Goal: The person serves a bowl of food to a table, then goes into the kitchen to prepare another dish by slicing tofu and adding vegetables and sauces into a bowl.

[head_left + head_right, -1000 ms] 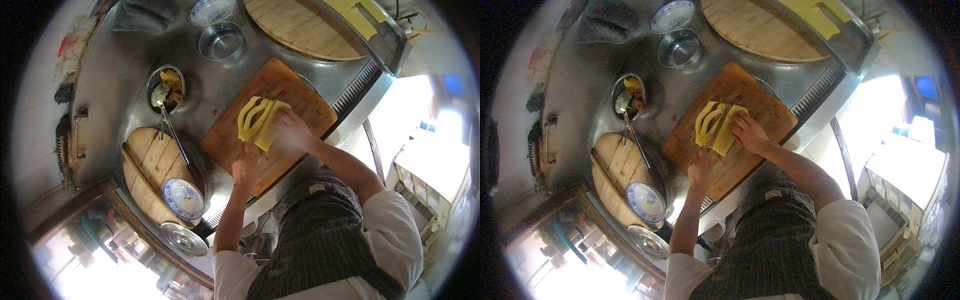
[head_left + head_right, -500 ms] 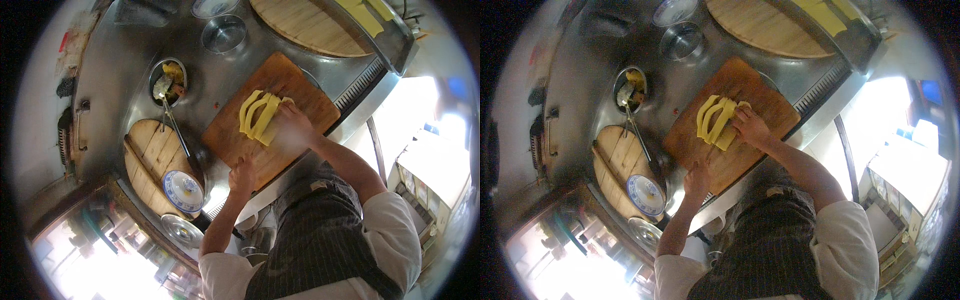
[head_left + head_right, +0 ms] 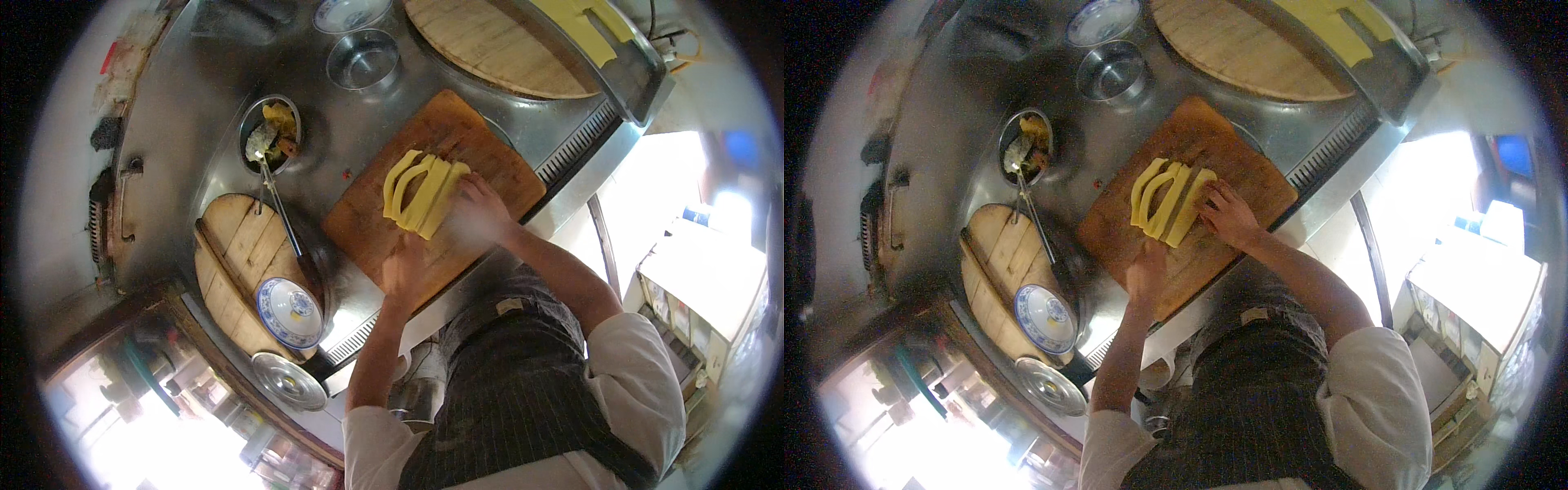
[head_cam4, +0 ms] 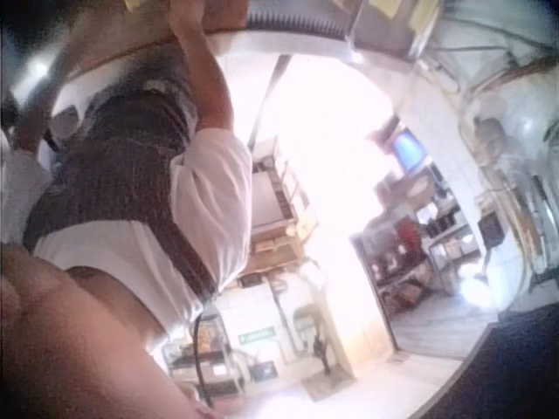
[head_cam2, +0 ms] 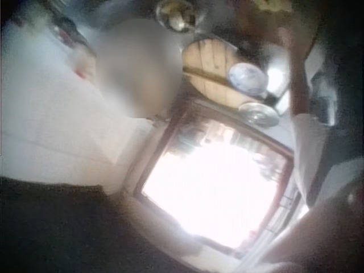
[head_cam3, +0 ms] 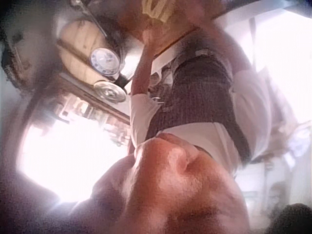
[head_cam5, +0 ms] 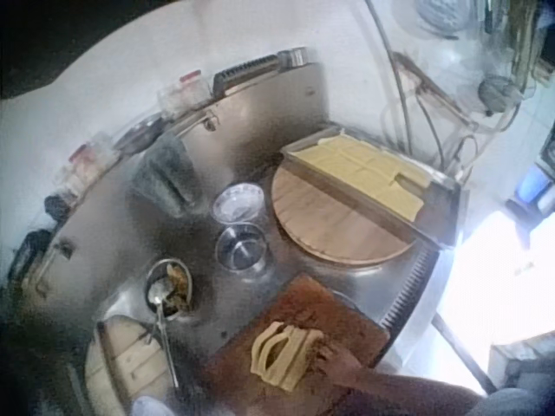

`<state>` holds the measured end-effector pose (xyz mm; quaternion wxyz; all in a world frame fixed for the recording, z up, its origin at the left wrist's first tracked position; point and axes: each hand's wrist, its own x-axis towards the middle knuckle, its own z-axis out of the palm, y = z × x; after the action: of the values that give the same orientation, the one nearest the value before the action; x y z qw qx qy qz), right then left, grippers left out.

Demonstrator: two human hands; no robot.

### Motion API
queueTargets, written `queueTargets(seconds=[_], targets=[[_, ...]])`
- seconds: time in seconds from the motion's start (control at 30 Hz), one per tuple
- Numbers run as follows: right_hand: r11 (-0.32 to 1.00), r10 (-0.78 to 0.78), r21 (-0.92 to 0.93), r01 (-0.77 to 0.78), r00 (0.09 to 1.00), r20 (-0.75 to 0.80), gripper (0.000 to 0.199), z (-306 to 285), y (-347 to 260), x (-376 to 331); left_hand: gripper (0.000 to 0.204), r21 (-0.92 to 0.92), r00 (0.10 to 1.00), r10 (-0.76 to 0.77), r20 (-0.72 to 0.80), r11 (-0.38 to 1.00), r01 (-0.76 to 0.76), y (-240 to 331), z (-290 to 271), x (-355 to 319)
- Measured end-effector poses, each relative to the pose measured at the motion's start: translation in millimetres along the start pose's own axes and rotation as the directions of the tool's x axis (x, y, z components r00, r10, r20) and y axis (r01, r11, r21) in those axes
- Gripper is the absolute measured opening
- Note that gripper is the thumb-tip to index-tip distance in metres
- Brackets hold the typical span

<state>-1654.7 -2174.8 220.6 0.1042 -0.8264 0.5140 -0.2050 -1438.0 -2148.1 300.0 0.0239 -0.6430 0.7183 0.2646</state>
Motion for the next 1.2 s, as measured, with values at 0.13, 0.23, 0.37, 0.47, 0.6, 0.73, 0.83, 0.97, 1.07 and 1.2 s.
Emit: queueTargets(seconds=[0.13,0.23,0.37,0.47,0.6,0.73,0.83,0.97,1.07,1.2], targets=[[0.997,0.024,-0.069,-0.014,0.990,0.139,0.029,11.2,1.7,0.4,0.022,0.182,0.998,0.042,0.045,0.982,-0.050,23.3,12.6,31.7],[0.995,0.034,-0.099,-0.016,0.983,0.183,0.028,18.2,2.0,2.5,0.024,0.236,0.996,0.002,0.093,0.972,-0.024,26.5,11.6,37.1],[0.996,0.047,-0.080,-0.041,0.996,0.072,0.025,12.0,-4.5,4.9,0.030,0.270,0.979,-0.026,0.201,0.963,-0.030,42.2,-23.5,24.4],[0.989,0.084,-0.133,-0.069,0.990,0.111,0.023,23.9,0.1,-1.7,0.026,0.337,0.985,-0.013,0.172,0.940,-0.046,24.2,-30.3,-11.4],[0.996,0.081,-0.032,-0.078,0.994,0.076,0.023,28.0,2.5,-5.2,0.020,0.345,0.996,0.058,0.071,0.935,-0.079,-35.5,11.2,-41.7],[0.992,0.127,0.005,-0.128,0.990,0.058,0.023,15.7,-1.4,1.0,0.023,0.190,0.972,0.200,-0.121,0.966,-0.175,-74.7,48.7,-45.1],[0.997,0.080,-0.007,-0.079,0.996,0.033,0.023,11.9,-2.1,4.5,0.024,0.172,0.801,0.441,-0.404,0.897,-0.408,-107.8,67.9,-43.2],[0.986,0.077,0.136,-0.095,0.989,0.129,0.025,0.7,0.4,11.0,0.014,-0.395,0.945,-0.061,-0.320,0.916,-0.074,-122.9,84.3,-66.2],[0.999,0.035,-0.008,-0.035,0.996,0.088,0.028,-15.7,10.6,52.7,0.014,-0.243,0.883,-0.177,-0.435,0.967,0.074,-86.3,65.2,-82.3],[0.939,-0.332,0.156,0.307,0.927,0.175,0.034,10.2,6.0,154.7,0.013,-0.485,0.735,-0.553,-0.393,0.803,0.345,-12.1,63.4,-77.6]])
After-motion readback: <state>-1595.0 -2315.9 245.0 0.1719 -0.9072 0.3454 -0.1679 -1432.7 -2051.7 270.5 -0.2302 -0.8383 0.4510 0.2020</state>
